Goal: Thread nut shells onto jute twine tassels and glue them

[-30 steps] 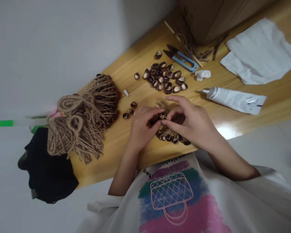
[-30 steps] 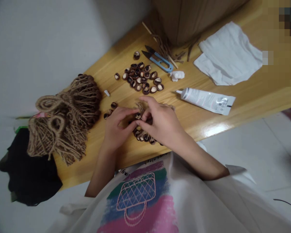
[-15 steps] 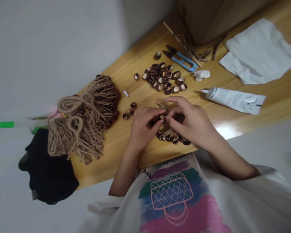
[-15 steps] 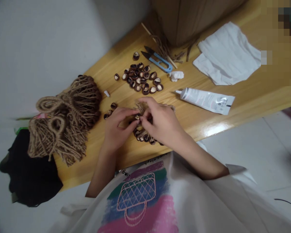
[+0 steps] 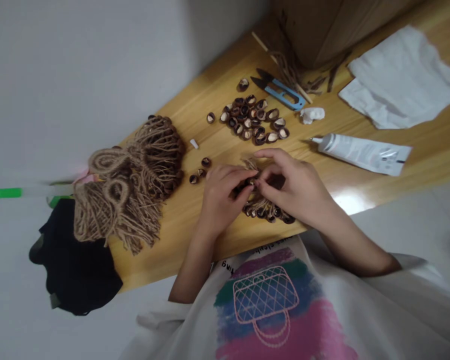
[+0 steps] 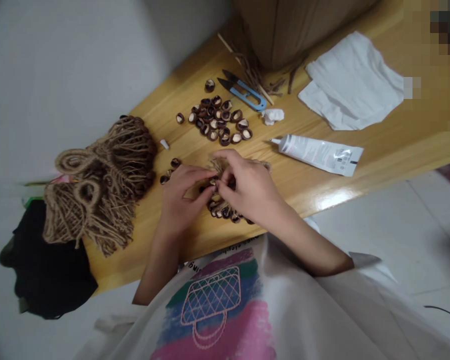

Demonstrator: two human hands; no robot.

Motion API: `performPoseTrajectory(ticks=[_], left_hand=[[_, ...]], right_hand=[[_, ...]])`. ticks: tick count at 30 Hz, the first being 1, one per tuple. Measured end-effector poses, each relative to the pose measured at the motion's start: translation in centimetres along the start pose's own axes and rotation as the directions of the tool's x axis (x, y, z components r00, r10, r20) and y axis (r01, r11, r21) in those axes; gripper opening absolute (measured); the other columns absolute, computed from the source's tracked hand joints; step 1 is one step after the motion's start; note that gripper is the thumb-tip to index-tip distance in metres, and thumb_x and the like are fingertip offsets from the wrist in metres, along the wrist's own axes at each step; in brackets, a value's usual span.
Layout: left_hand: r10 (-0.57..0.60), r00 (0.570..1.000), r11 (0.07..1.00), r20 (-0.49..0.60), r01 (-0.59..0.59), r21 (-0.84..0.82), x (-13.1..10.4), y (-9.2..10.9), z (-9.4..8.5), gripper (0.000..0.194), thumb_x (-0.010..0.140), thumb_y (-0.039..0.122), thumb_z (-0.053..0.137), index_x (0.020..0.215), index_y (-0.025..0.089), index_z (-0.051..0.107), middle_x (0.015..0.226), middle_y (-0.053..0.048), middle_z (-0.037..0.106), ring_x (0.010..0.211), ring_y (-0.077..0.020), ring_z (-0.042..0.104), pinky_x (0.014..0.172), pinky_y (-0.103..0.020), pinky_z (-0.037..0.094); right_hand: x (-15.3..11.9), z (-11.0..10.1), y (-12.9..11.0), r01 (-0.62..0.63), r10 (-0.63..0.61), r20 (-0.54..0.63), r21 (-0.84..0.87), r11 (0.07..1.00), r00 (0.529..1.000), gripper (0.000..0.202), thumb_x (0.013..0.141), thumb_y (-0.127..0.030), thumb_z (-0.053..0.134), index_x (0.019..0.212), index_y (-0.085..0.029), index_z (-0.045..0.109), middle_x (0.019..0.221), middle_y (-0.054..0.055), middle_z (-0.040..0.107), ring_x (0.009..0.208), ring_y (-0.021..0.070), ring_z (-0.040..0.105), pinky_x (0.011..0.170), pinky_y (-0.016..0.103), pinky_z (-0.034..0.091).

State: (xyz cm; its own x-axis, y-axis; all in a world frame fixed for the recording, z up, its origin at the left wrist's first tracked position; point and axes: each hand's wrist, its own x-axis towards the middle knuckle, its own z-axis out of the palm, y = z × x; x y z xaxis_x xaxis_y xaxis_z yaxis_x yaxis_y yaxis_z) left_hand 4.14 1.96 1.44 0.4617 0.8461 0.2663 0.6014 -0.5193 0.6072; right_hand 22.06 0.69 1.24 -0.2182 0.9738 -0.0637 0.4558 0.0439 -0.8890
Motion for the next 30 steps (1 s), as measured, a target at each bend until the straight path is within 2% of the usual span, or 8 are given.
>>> performPoseTrajectory(ticks=[8, 18, 25, 30], left_hand=[[0.010, 1.000, 1.000, 0.005, -0.010, -0.003, 0.07, -0.09, 0.06, 0.021, 0.083, 0.013, 0.069, 0.101, 0.022, 0.068, 0.093, -0.004, 0.073, 0.090, -0.0202, 0.067, 0.080, -0.037, 0.050], [-0.033, 0.999, 0.999, 0.028, 0.034, -0.020, 0.04, -0.07, 0.10, 0.018, 0.085, 0.016, 0.066, 0.102, 0.024, 0.069, 0.094, -0.003, 0.073, 0.092, -0.0192, 0.066, 0.082, -0.036, 0.050], [-0.014, 1.000, 0.999, 0.017, 0.015, -0.029, 0.13, -0.07, 0.10, 0.018, 0.083, 0.013, 0.068, 0.100, 0.019, 0.070, 0.094, -0.004, 0.073, 0.092, -0.0194, 0.066, 0.082, -0.035, 0.050], [-0.011, 1.000, 0.999, 0.013, 0.011, -0.030, 0.15, -0.03, 0.08, 0.018, 0.084, 0.014, 0.067, 0.100, 0.021, 0.069, 0.094, -0.003, 0.073, 0.091, -0.0193, 0.067, 0.082, -0.036, 0.051]], right_hand=[[0.07, 0.06, -0.11, -0.012, 0.011, -0.020, -0.021, 1.000, 1.000, 0.041, 0.081, -0.015, 0.059, 0.122, -0.016, 0.054, 0.081, -0.003, 0.065, 0.078, 0.0104, 0.063, 0.072, 0.022, 0.042], [0.32, 0.00, -0.49, -0.051, 0.051, -0.007, -0.077, 0.996, 0.999, 0.039, 0.081, -0.015, 0.061, 0.119, -0.016, 0.056, 0.080, -0.002, 0.066, 0.077, 0.0130, 0.063, 0.072, 0.024, 0.042], [0.45, 0.13, -0.45, -0.054, 0.053, -0.012, -0.119, 0.991, 0.999, 0.041, 0.080, -0.014, 0.063, 0.120, -0.017, 0.057, 0.080, -0.003, 0.066, 0.077, 0.0135, 0.064, 0.072, 0.024, 0.041], [0.41, 0.20, -0.49, -0.060, 0.057, -0.020, -0.133, 0.989, 0.998, 0.040, 0.080, -0.014, 0.063, 0.120, -0.018, 0.057, 0.081, -0.003, 0.066, 0.077, 0.0138, 0.063, 0.072, 0.023, 0.041]])
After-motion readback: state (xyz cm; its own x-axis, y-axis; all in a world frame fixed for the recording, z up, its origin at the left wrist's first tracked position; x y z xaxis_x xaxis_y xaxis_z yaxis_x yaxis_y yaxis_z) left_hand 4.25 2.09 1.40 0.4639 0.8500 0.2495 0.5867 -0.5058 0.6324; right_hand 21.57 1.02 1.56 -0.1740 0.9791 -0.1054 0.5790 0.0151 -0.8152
